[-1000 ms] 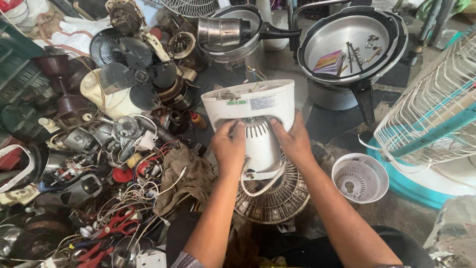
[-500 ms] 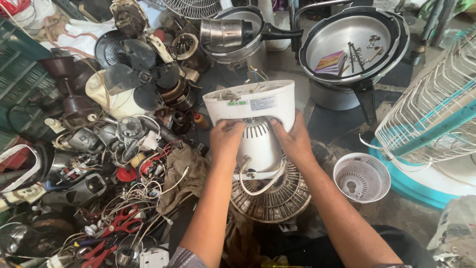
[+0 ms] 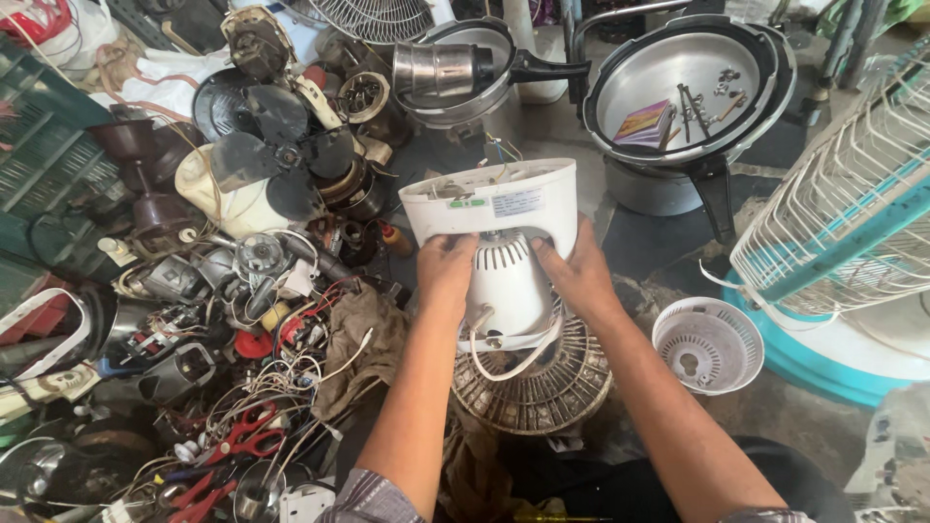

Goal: The person sits on the floor in a cluttered workshop and repairs a white electric fan. They use pliers to adjust internal wiring and a screwdriver to tighten screws on the fan's motor housing and casing.

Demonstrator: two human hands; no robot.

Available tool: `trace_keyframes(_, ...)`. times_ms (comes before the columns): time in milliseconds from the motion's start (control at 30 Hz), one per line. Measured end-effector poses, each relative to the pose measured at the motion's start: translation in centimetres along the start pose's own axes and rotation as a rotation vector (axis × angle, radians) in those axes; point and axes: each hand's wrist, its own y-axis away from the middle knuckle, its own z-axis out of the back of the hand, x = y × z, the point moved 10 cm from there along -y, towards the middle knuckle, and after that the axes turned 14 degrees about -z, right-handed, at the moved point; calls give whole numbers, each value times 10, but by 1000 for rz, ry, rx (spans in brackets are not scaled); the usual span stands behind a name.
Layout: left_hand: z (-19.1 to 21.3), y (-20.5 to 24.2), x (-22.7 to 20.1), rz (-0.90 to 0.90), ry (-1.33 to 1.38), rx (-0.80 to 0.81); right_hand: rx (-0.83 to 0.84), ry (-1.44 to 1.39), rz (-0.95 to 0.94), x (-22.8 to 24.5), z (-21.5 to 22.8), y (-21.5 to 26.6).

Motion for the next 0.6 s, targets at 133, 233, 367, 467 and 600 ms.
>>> trace_keyframes(133,6,3,4,-69,-30,-139,-29,9,21,7,0,5)
trace_keyframes(233,6,11,11,-76,95,-228,-46,-14,3,8,-3,10)
trace_keyframes(367,-1,21,19,42,242,-210,-65,-4,52,10,0,10)
trace_keyframes(467,-1,28,11,69,218,-203,-55,0,39,8,-1,8)
trace_keyframes(600,-11,47,-10,65,81,-168,-55,17,111,13,-1,9)
